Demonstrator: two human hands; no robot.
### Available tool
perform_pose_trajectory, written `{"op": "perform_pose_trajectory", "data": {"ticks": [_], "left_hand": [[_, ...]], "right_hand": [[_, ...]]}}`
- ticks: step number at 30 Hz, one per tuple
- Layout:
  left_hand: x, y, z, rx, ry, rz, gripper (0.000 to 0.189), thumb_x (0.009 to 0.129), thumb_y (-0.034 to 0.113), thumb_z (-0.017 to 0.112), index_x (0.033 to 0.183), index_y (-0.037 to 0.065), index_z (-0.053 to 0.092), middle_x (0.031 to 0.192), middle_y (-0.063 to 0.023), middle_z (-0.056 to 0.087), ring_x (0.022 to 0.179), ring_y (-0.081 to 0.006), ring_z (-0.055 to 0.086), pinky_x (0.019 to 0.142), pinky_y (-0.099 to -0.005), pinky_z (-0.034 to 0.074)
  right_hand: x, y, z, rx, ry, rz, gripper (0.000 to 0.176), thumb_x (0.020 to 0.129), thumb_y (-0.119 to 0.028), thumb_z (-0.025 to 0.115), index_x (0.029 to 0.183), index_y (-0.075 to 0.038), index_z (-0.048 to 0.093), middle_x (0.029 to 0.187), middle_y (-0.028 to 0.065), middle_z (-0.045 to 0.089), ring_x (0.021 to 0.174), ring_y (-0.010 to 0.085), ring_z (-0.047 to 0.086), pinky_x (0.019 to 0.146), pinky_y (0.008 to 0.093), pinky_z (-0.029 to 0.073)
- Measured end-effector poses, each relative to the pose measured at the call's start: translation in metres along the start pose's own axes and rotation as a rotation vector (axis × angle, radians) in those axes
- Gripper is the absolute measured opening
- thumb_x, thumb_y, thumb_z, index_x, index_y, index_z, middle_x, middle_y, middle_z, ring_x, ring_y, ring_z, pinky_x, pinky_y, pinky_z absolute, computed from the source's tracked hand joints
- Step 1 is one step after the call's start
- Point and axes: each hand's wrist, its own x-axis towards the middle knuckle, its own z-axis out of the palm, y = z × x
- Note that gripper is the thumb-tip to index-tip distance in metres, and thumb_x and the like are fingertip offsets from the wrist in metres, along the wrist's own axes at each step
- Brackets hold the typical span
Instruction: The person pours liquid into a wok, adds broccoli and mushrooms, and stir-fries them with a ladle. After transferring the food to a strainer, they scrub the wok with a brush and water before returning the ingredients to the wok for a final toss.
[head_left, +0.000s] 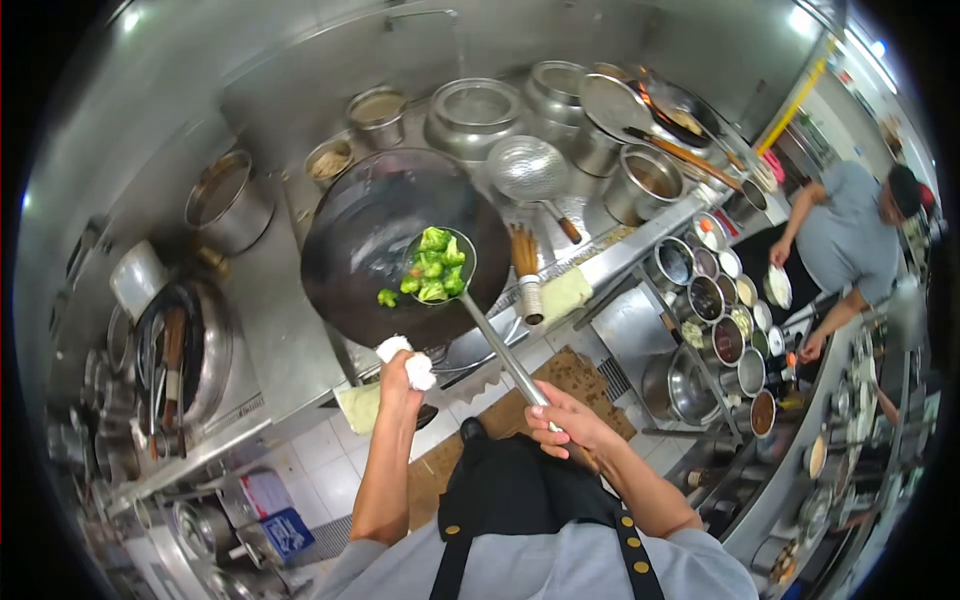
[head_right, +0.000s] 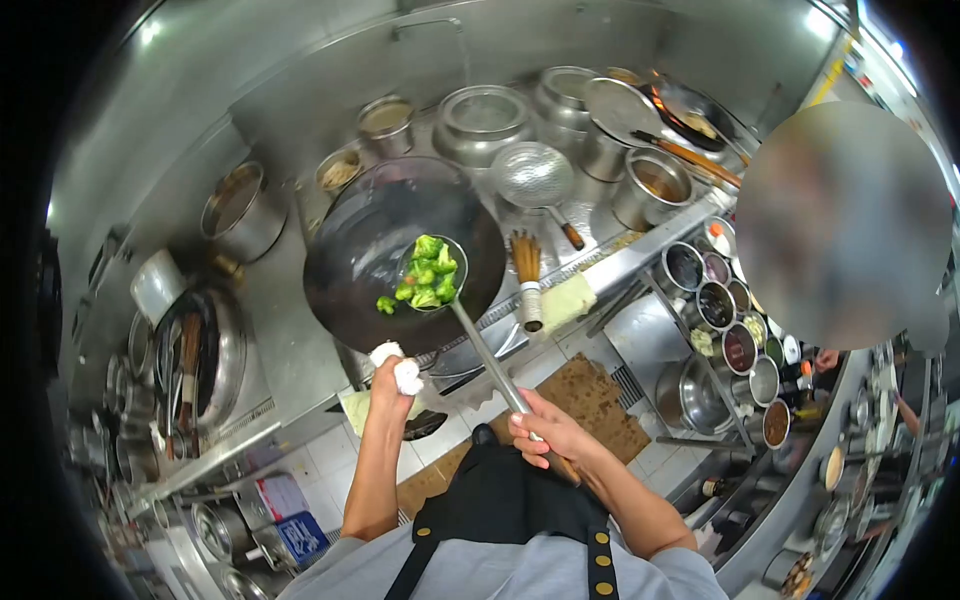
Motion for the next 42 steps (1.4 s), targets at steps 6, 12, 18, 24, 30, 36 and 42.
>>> {"op": "perform_pose_trajectory", "data": {"ticks": [6,12,18,24,30,36,42], "left_hand": [[-0.059,-0.047,0.019,0.143,-0.1,0.034,0.006,0.089,0.016,0.053,0.083,0.014,0.054,0.063,0.0,0.054,0.049,-0.0141,0.054,0.041,-0.0285,0.045],[-0.138,-0.106,0.08,0.381,-0.248,-0.147,0.016,0.08,0.019,0.056,0.092,0.007,0.054,0.066,-0.0056,0.059,0.049,-0.0159,0.055,0.037,-0.0271,0.046],[-0.224,-0.192,0.128,0.307,-0.552,-0.501,0.01,0.083,0.017,0.052,0.084,0.008,0.049,0.069,-0.0086,0.054,0.056,-0.0181,0.057,0.039,-0.0298,0.047],[-0.308,-0.281,0.165,0.529,-0.816,-0.714,0.008,0.08,0.011,0.051,0.085,0.007,0.047,0.067,-0.0089,0.052,0.058,-0.0198,0.056,0.039,-0.0295,0.046],[-0.368,-0.365,0.197,0.775,-0.854,-0.86,0.007,0.077,0.008,0.052,0.084,0.009,0.049,0.063,-0.0082,0.052,0.055,-0.0212,0.057,0.039,-0.0313,0.044],[-0.394,-0.443,0.218,0.941,-0.927,-0.997,0.008,0.076,0.01,0.053,0.082,0.006,0.051,0.064,-0.0097,0.056,0.053,-0.0234,0.059,0.042,-0.0345,0.046],[-0.406,-0.513,0.25,1.078,-0.952,-1.06,0.018,0.074,0.007,0.054,0.091,0.004,0.05,0.066,-0.0103,0.057,0.053,-0.0239,0.06,0.042,-0.0358,0.049]], "right_hand": [[-0.097,0.035,-0.03,0.252,-0.047,-0.173,0.049,0.099,-0.012,0.046,0.143,-0.016,0.027,0.076,-0.0011,0.038,0.045,0.0009,0.036,0.036,0.0181,0.035],[-0.228,0.102,-0.078,0.209,0.068,-0.486,0.062,0.098,-0.016,0.05,0.148,-0.016,0.014,0.073,-0.0021,0.036,0.046,0.001,0.036,0.035,0.0187,0.036],[-0.362,0.172,-0.095,0.224,0.206,-0.71,0.063,0.097,-0.016,0.05,0.148,-0.012,0.012,0.072,0.0002,0.038,0.042,0.0017,0.037,0.033,0.0204,0.039],[-0.475,0.244,-0.076,0.302,0.474,-0.928,0.064,0.097,-0.019,0.053,0.148,-0.013,0.015,0.071,-0.0014,0.037,0.044,0.0016,0.037,0.033,0.0196,0.039],[-0.539,0.304,-0.048,0.454,0.728,-1.004,0.054,0.097,-0.014,0.049,0.145,-0.015,0.023,0.074,-0.0018,0.035,0.047,0.0019,0.035,0.038,0.0206,0.038],[-0.543,0.343,-0.042,0.691,0.852,-1.205,0.051,0.097,-0.013,0.05,0.142,-0.016,0.027,0.075,-0.0017,0.035,0.048,0.0013,0.034,0.038,0.0203,0.038],[-0.574,0.32,-0.048,0.874,0.902,-1.336,0.044,0.098,-0.01,0.044,0.14,-0.012,0.033,0.076,-0.0019,0.037,0.046,0.0,0.034,0.037,0.0195,0.038]]}}
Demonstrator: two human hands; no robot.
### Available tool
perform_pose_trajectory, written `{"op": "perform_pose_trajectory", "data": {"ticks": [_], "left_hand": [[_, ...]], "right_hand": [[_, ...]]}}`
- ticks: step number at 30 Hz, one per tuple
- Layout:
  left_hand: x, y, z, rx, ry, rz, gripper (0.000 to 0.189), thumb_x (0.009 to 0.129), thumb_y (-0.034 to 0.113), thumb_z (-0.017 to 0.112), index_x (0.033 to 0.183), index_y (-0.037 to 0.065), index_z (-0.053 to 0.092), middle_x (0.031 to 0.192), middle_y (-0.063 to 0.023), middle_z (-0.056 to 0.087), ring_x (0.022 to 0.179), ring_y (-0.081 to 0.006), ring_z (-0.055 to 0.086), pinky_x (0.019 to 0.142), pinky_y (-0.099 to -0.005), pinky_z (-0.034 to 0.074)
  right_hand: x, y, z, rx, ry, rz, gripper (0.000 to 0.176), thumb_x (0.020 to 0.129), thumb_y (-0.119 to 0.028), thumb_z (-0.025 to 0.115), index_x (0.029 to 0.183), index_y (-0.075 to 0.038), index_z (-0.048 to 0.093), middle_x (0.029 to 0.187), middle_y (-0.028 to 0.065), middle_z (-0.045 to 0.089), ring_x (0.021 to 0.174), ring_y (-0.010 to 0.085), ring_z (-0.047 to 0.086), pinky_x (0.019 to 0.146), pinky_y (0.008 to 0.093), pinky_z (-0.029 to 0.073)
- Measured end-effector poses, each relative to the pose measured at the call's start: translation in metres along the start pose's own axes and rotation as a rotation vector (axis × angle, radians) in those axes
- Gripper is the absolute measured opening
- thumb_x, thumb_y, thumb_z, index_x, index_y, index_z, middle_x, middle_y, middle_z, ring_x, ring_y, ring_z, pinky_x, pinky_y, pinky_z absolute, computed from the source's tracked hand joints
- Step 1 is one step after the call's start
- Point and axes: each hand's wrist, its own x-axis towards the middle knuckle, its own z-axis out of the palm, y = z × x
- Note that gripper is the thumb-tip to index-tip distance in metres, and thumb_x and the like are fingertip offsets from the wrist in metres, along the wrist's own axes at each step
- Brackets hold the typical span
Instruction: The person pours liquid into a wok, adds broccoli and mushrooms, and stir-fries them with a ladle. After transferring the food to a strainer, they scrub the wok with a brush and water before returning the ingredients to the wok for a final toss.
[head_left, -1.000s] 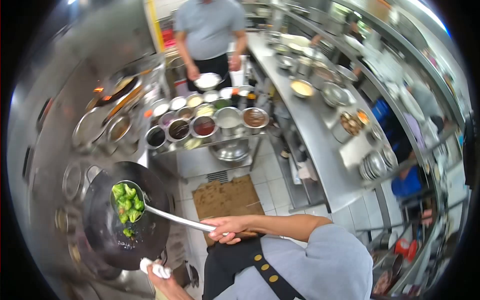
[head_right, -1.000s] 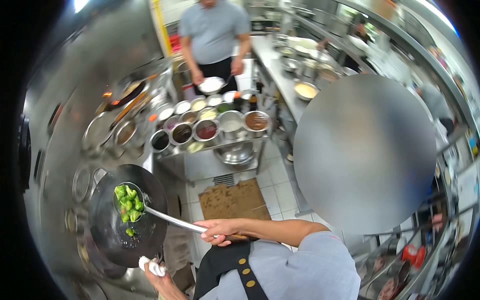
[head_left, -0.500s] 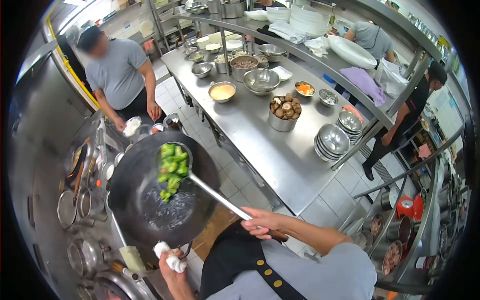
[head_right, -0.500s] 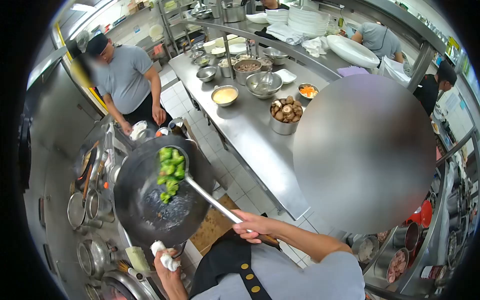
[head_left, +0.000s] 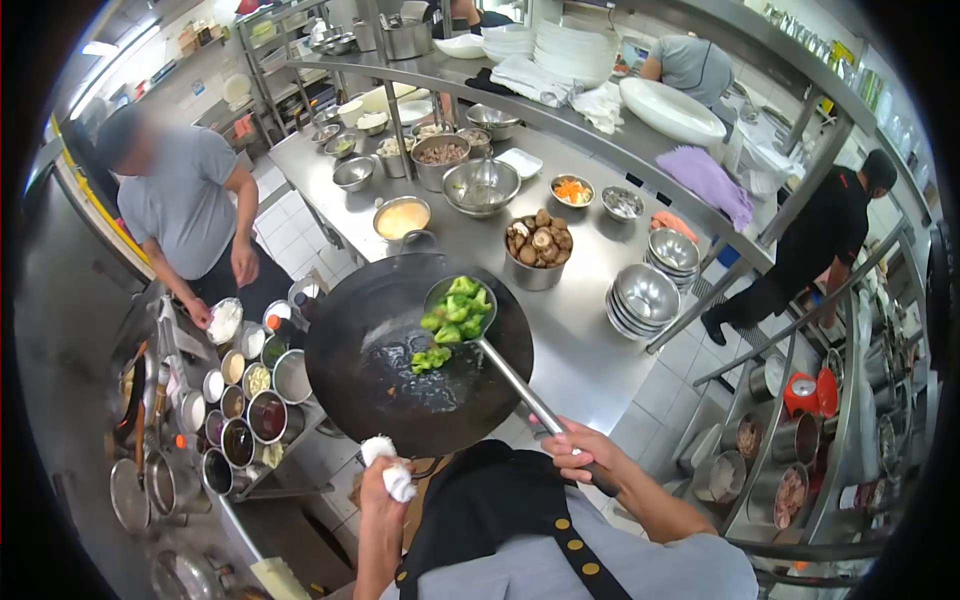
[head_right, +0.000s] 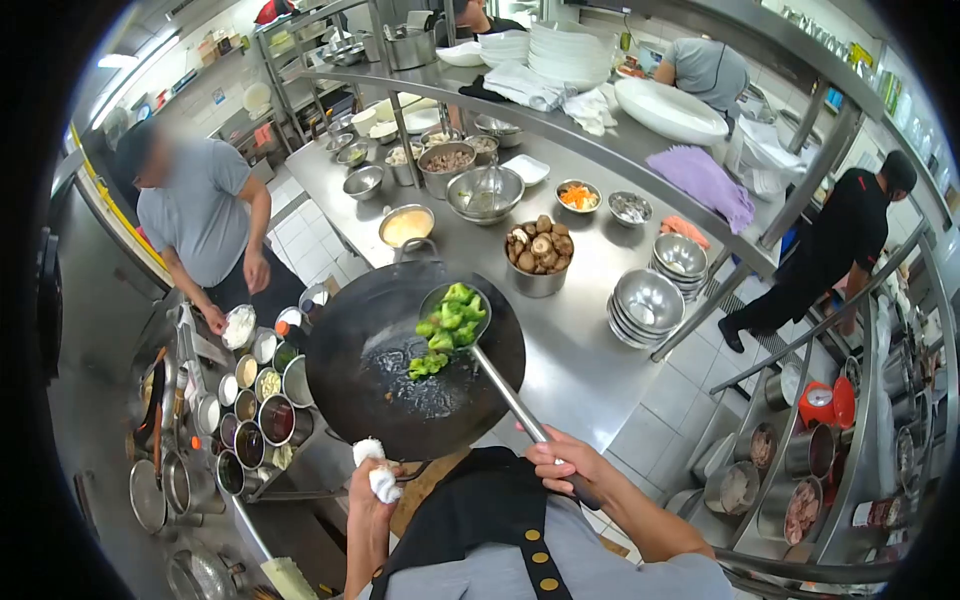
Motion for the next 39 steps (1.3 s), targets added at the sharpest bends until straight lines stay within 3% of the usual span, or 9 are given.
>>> {"op": "perform_pose_trajectory", "data": {"ticks": [8,16,19,22,26,30,32,33,39], "left_hand": [[0.06,0.043,0.037,0.023,-0.068,-0.003,0.02,0.071,0.001,0.052,0.091,0.005,0.05,0.065,-0.0105,0.056,0.045,-0.0218,0.055,0.035,-0.0336,0.043],[0.081,0.067,0.056,0.103,-0.06,0.145,0.026,0.071,-0.003,0.048,0.095,0.009,0.047,0.064,-0.0062,0.048,0.042,-0.0188,0.049,0.033,-0.0331,0.04],[0.09,0.067,0.068,0.094,-0.024,0.191,0.026,0.072,-0.003,0.047,0.095,0.009,0.047,0.065,-0.0056,0.048,0.043,-0.0179,0.049,0.033,-0.0314,0.039],[0.106,0.075,0.08,0.065,-0.083,0.155,0.026,0.073,-0.002,0.046,0.096,0.01,0.048,0.067,-0.005,0.049,0.045,-0.0174,0.051,0.036,-0.0303,0.04],[0.126,0.084,0.124,0.104,-0.101,0.212,0.006,0.085,0.008,0.048,0.083,0.015,0.046,0.052,0.0009,0.037,0.035,-0.0135,0.039,0.03,-0.0303,0.029],[0.158,0.095,0.167,0.154,-0.12,0.317,0.014,0.078,0.007,0.05,0.09,0.014,0.045,0.054,-0.0019,0.042,0.035,-0.016,0.041,0.029,-0.0314,0.03],[0.158,0.103,0.195,0.179,-0.124,0.305,0.016,0.078,0.007,0.05,0.091,0.014,0.045,0.055,-0.0023,0.042,0.035,-0.0162,0.041,0.029,-0.0314,0.03],[0.164,0.106,0.202,0.169,-0.166,0.312,0.016,0.078,0.007,0.049,0.091,0.014,0.045,0.055,-0.0022,0.043,0.035,-0.016,0.042,0.029,-0.0313,0.031],[0.191,0.123,0.241,0.113,-0.146,0.347,0.004,0.085,0.01,0.05,0.086,0.013,0.048,0.056,0.0001,0.045,0.038,-0.0148,0.046,0.031,-0.0297,0.035]], "right_hand": [[0.115,-0.097,0.023,0.237,-0.201,-0.331,0.037,0.098,-0.009,0.044,0.134,-0.008,0.042,0.076,-0.0013,0.042,0.044,-0.0007,0.037,0.034,0.0193,0.037],[0.261,-0.228,-0.033,-0.632,0.393,-0.42,0.031,0.092,-0.011,0.052,0.122,-0.007,0.043,0.071,0.0002,0.046,0.046,0.0067,0.043,0.04,0.0279,0.04],[0.277,-0.24,-0.051,-1.491,0.877,-0.605,0.054,0.088,-0.016,0.055,0.136,-0.006,0.034,0.093,0.0242,0.064,0.077,0.0402,0.064,0.071,0.0469,0.05],[0.258,-0.237,-0.053,-1.584,1.036,-0.666,0.064,0.088,-0.015,0.054,0.145,-0.01,0.026,0.103,0.0305,0.062,0.092,0.0498,0.059,0.085,0.0504,0.045],[0.202,-0.232,-0.039,-1.265,0.624,-0.632,0.067,0.091,-0.014,0.053,0.149,-0.011,0.022,0.076,0.0067,0.056,0.045,0.0109,0.049,0.039,0.0268,0.042],[0.201,-0.233,-0.044,-1.308,0.497,-0.386,0.064,0.091,-0.015,0.056,0.147,-0.007,0.026,0.083,0.0114,0.061,0.054,0.0194,0.057,0.05,0.0331,0.05],[0.245,-0.232,-0.092,-1.757,0.28,-1.128,0.063,0.091,-0.018,0.059,0.145,-0.006,0.03,0.093,0.0208,0.065,0.073,0.0319,0.065,0.07,0.0411,0.052],[0.236,-0.233,-0.065,-1.644,0.371,-0.728,0.062,0.091,-0.02,0.059,0.144,-0.007,0.032,0.103,0.0273,0.063,0.092,0.0419,0.063,0.084,0.0453,0.046],[0.24,-0.248,-0.039,-1.868,0.313,-0.657,0.06,0.092,-0.018,0.057,0.146,-0.012,0.033,0.102,0.0268,0.062,0.087,0.0441,0.062,0.077,0.048,0.048]]}}
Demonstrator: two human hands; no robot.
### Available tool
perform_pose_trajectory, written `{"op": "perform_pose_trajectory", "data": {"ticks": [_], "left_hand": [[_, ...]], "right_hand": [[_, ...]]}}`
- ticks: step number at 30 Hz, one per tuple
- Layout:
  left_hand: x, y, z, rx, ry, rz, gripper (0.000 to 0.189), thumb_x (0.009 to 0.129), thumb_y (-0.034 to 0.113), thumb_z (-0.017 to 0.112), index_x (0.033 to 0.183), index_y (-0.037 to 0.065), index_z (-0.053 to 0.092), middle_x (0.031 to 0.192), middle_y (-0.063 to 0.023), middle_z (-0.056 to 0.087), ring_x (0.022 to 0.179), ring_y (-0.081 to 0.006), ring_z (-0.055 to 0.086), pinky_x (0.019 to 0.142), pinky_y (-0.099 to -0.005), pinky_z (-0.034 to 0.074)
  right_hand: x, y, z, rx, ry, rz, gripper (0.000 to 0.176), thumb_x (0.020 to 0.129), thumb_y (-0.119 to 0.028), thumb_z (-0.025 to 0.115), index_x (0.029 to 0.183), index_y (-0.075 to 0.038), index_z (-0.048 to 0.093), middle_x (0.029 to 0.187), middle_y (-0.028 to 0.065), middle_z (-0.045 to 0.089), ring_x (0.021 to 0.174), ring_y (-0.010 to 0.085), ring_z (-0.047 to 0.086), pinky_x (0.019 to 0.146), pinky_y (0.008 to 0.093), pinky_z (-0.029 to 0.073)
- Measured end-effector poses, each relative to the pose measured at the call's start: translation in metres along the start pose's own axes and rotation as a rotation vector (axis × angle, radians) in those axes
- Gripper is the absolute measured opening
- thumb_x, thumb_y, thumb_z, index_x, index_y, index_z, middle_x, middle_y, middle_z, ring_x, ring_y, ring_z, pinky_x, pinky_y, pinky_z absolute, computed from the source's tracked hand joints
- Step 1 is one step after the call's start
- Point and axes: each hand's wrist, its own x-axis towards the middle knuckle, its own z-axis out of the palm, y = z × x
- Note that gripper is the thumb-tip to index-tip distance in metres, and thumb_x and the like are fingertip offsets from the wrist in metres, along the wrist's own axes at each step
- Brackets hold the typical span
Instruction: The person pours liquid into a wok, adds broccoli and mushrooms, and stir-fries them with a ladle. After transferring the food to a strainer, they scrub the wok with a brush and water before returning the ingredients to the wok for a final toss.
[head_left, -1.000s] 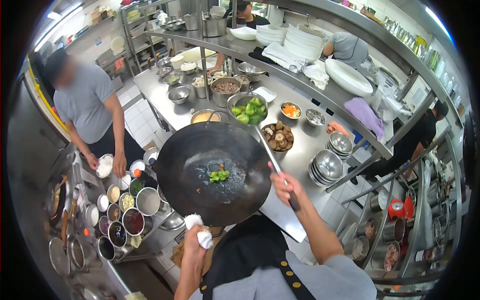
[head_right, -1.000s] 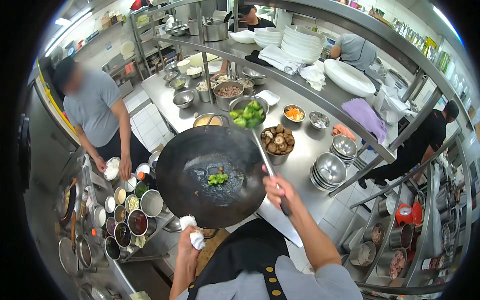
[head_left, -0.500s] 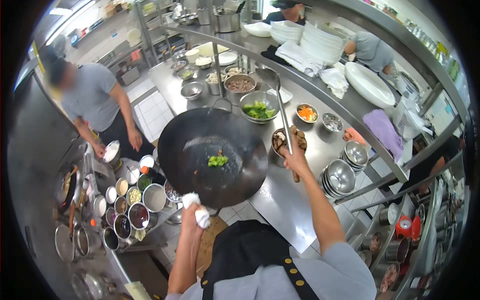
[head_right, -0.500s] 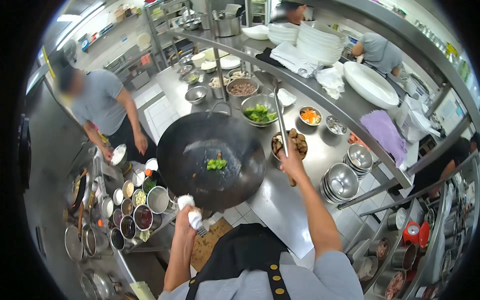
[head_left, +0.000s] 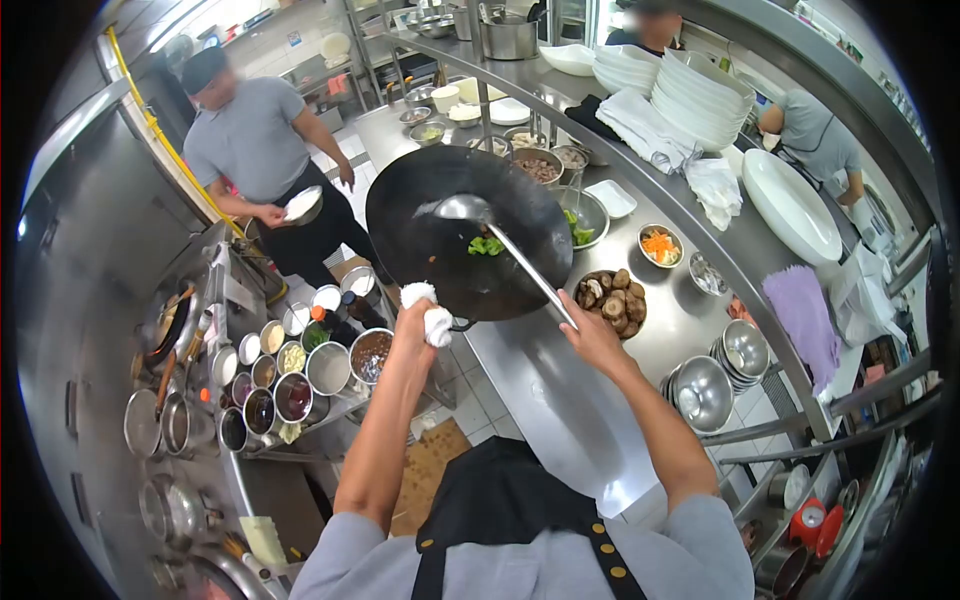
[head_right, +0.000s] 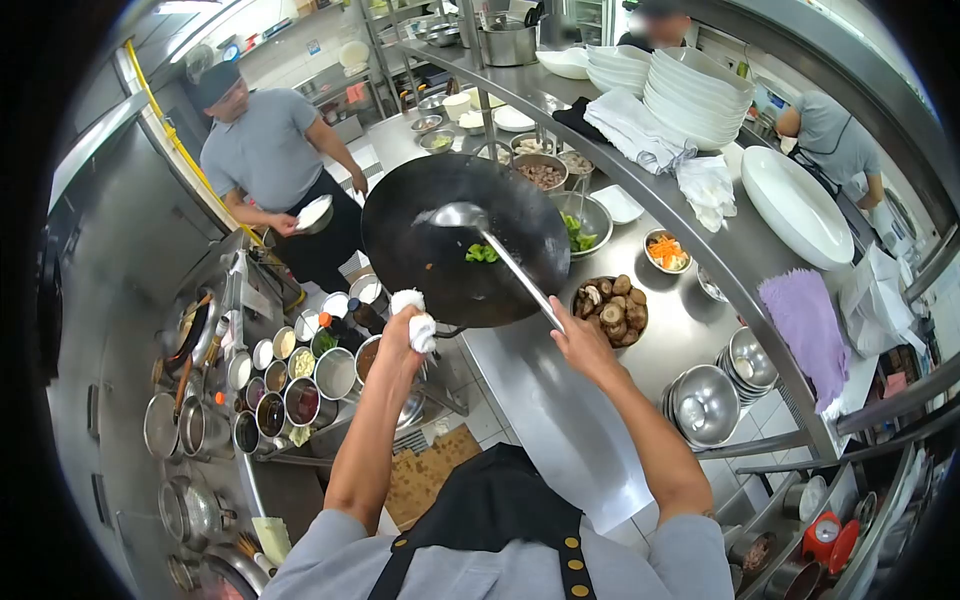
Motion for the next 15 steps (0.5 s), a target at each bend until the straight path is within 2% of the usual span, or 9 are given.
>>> {"op": "perform_pose_trajectory", "data": {"ticks": [2,3,6,10,13,15], "left_hand": [[0.016,0.003,0.001,-0.006,-0.027,-0.033,0.004,0.086,0.01,0.049,0.084,0.013,0.049,0.056,0.0007,0.046,0.041,-0.0148,0.049,0.032,-0.0299,0.036],[0.021,0.007,0.0,-0.021,-0.059,-0.053,0.006,0.085,0.009,0.05,0.082,0.013,0.049,0.057,0.0007,0.047,0.042,-0.0145,0.05,0.032,-0.03,0.037],[0.027,0.02,0.002,-0.064,0.016,-0.068,0.008,0.083,0.005,0.048,0.083,0.013,0.048,0.059,-0.0007,0.047,0.041,-0.0146,0.049,0.031,-0.0304,0.037],[0.012,0.033,-0.006,0.003,-0.062,-0.027,0.012,0.08,0.002,0.05,0.082,0.013,0.046,0.058,0.0005,0.042,0.039,-0.0148,0.046,0.03,-0.0301,0.034],[0.008,0.033,-0.013,-0.009,-0.104,-0.02,0.009,0.087,0.005,0.049,0.081,0.013,0.05,0.056,0.0015,0.044,0.039,-0.0121,0.046,0.029,-0.028,0.034],[0.006,0.033,-0.005,-0.021,-0.064,-0.009,0.01,0.087,0.006,0.049,0.08,0.013,0.049,0.056,0.0019,0.044,0.039,-0.0117,0.045,0.029,-0.0278,0.033]], "right_hand": [[0.001,0.004,-0.008,-0.218,0.014,-0.107,0.059,0.091,-0.017,0.055,0.146,-0.018,0.034,0.092,0.0193,0.061,0.076,0.0379,0.063,0.069,0.0471,0.051],[0.0,0.009,-0.012,-0.217,0.017,-0.103,0.059,0.091,-0.017,0.055,0.146,-0.018,0.034,0.092,0.0193,0.061,0.076,0.0379,0.063,0.069,0.0471,0.051],[-0.005,0.028,-0.031,-0.548,-0.013,-0.135,0.061,0.089,-0.014,0.053,0.146,-0.025,0.035,0.096,0.016,0.061,0.08,0.0339,0.063,0.064,0.0447,0.052],[-0.021,0.049,-0.055,-0.57,0.076,-0.071,0.063,0.088,-0.011,0.053,0.146,-0.026,0.035,0.098,0.0157,0.061,0.082,0.0347,0.062,0.066,0.0454,0.052],[-0.017,0.05,-0.049,-0.391,0.088,0.006,0.064,0.087,-0.01,0.055,0.146,-0.025,0.035,0.102,0.0153,0.062,0.086,0.0358,0.061,0.072,0.0459,0.05],[0.0,0.045,-0.037,-0.257,0.135,-0.071,0.066,0.086,-0.01,0.058,0.146,-0.025,0.035,0.1,0.0155,0.062,0.089,0.0365,0.06,0.078,0.0463,0.047]]}}
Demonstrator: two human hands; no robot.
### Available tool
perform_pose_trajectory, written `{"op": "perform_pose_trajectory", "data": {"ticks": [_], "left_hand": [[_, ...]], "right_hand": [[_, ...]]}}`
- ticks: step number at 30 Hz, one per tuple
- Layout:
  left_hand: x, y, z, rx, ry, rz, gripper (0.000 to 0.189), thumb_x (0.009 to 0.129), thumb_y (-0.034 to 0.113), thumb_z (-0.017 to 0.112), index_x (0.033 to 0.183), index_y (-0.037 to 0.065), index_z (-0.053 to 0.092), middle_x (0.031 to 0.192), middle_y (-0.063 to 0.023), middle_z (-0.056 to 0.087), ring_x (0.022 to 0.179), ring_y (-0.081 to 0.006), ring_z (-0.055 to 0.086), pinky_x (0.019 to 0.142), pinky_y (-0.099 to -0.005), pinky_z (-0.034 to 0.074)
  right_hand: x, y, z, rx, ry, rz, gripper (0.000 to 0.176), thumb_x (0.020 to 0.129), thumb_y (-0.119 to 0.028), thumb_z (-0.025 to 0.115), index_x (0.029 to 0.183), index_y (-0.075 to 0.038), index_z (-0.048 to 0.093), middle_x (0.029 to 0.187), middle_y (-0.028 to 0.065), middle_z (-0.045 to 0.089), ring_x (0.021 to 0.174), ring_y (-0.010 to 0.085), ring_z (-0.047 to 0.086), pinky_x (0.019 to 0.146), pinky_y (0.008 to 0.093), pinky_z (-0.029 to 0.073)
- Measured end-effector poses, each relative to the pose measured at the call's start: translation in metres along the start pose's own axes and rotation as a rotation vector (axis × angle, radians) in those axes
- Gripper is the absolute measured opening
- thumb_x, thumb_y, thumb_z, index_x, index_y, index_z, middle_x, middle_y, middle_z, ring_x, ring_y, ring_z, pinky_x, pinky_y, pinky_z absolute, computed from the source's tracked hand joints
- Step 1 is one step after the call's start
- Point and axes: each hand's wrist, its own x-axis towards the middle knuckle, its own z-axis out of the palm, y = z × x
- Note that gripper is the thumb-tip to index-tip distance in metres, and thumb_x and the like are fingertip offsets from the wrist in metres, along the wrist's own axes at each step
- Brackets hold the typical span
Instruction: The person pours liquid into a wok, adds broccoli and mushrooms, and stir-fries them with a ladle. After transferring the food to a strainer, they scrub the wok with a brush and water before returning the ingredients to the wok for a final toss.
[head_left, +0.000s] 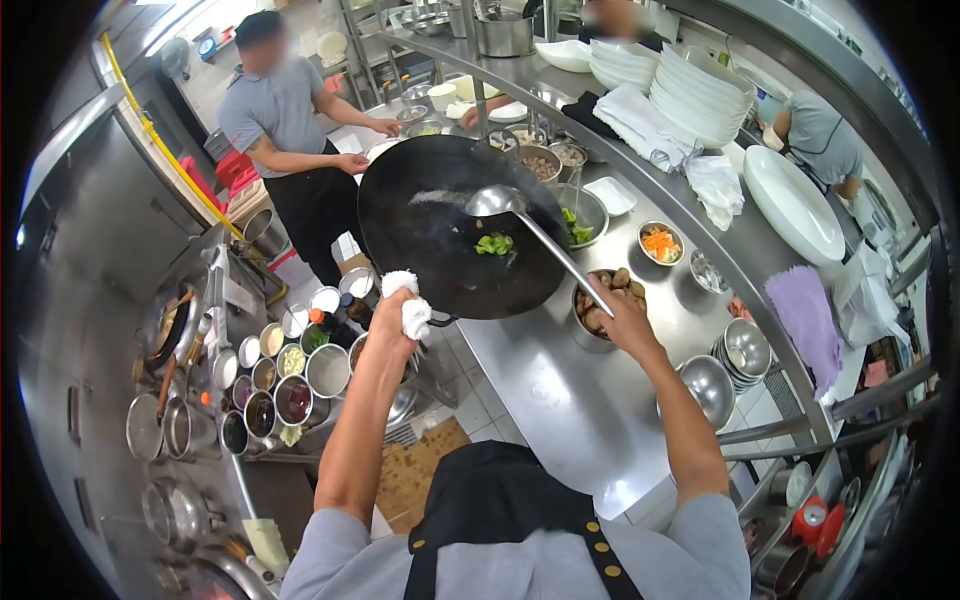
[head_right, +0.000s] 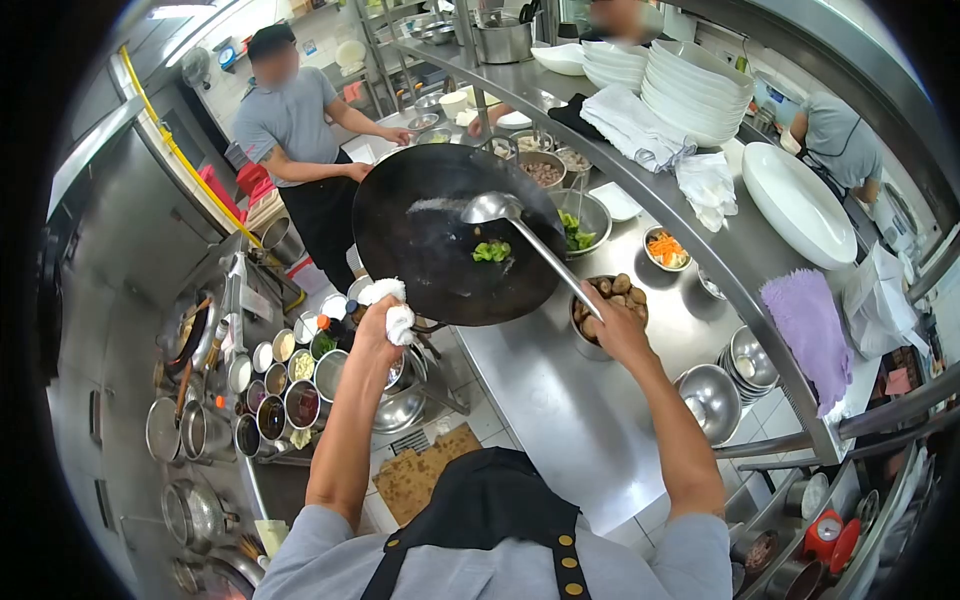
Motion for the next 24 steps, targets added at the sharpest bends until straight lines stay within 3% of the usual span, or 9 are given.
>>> {"op": "perform_pose_trajectory", "data": {"ticks": [4,8,9,12,16,17,20,22,24], "left_hand": [[-0.006,0.007,0.024,-0.066,0.028,0.019,0.013,0.087,0.006,0.048,0.078,0.015,0.047,0.054,0.0031,0.041,0.039,-0.0108,0.044,0.03,-0.0271,0.032],[0.016,0.012,0.028,-0.086,-0.024,0.042,0.022,0.089,0.009,0.043,0.07,0.018,0.04,0.051,0.0053,0.033,0.035,-0.0098,0.034,0.031,-0.0263,0.026],[0.021,0.013,0.024,-0.079,-0.048,0.057,0.021,0.089,0.008,0.042,0.071,0.018,0.04,0.05,0.006,0.032,0.035,-0.0092,0.034,0.03,-0.0267,0.027],[0.033,0.007,0.017,0.004,0.094,0.224,0.014,0.088,0.007,0.044,0.078,0.017,0.044,0.052,0.0038,0.035,0.036,-0.0108,0.038,0.029,-0.0277,0.029],[0.016,0.002,0.007,0.047,0.123,0.368,0.014,0.079,-0.003,0.045,0.09,0.006,0.046,0.062,-0.0045,0.046,0.04,-0.0169,0.048,0.031,-0.0306,0.037],[0.003,0.004,0.006,0.071,0.131,0.362,0.014,0.08,-0.002,0.046,0.091,0.007,0.046,0.062,-0.0046,0.046,0.039,-0.0166,0.047,0.031,-0.0307,0.037],[-0.002,0.004,-0.038,-0.101,0.045,0.201,0.005,0.087,0.008,0.049,0.091,0.01,0.051,0.064,-0.0023,0.053,0.046,-0.0143,0.052,0.037,-0.0286,0.042],[-0.025,0.009,-0.057,-0.228,-0.001,0.029,0.009,0.091,0.014,0.046,0.088,0.009,0.053,0.066,-0.0024,0.056,0.05,-0.0145,0.055,0.042,-0.0279,0.044],[-0.065,0.013,-0.06,-0.257,-0.041,-0.062,0.016,0.093,0.022,0.042,0.09,0.011,0.054,0.064,-0.0036,0.056,0.055,-0.0187,0.058,0.044,-0.0333,0.043]], "right_hand": [[0.006,-0.006,0.0,-0.049,-0.006,0.026,0.066,0.086,-0.011,0.059,0.146,-0.025,0.036,0.1,0.016,0.063,0.092,0.0351,0.06,0.081,0.0459,0.045],[-0.013,0.027,-0.026,-0.186,-0.114,0.101,0.07,0.083,-0.007,0.058,0.145,-0.03,0.036,0.105,0.0157,0.061,0.078,0.0349,0.064,0.074,0.0434,0.053],[-0.015,0.035,-0.027,-0.204,0.021,0.012,0.072,0.083,-0.004,0.054,0.145,-0.033,0.034,0.099,0.0143,0.061,0.071,0.0319,0.065,0.068,0.0417,0.056],[-0.021,0.053,-0.039,-0.544,-0.031,0.143,0.072,0.085,-0.001,0.05,0.145,-0.036,0.034,0.096,0.0126,0.059,0.071,0.0283,0.066,0.065,0.0406,0.055],[-0.031,0.049,-0.034,-0.532,0.168,0.137,0.066,0.086,0.0,0.047,0.142,-0.033,0.04,0.092,0.012,0.059,0.068,0.0312,0.064,0.06,0.0431,0.054],[-0.034,0.043,-0.028,-0.502,0.175,0.172,0.066,0.085,0.001,0.048,0.142,-0.032,0.041,0.09,0.0121,0.058,0.069,0.0312,0.064,0.06,0.0435,0.054],[-0.059,-0.001,0.004,-0.139,0.22,0.246,0.064,0.086,-0.003,0.052,0.145,-0.026,0.037,0.111,0.0144,0.063,0.074,0.0291,0.065,0.064,0.0384,0.055],[-0.074,-0.02,0.054,0.362,0.387,-0.053,0.066,0.088,-0.007,0.055,0.148,-0.022,0.033,0.111,0.0098,0.065,0.067,0.023,0.063,0.061,0.0337,0.052],[-0.095,-0.077,0.052,0.68,0.097,0.1,0.066,0.09,-0.008,0.057,0.15,-0.016,0.029,0.091,0.0058,0.064,0.058,0.0153,0.056,0.053,0.0297,0.048]]}}
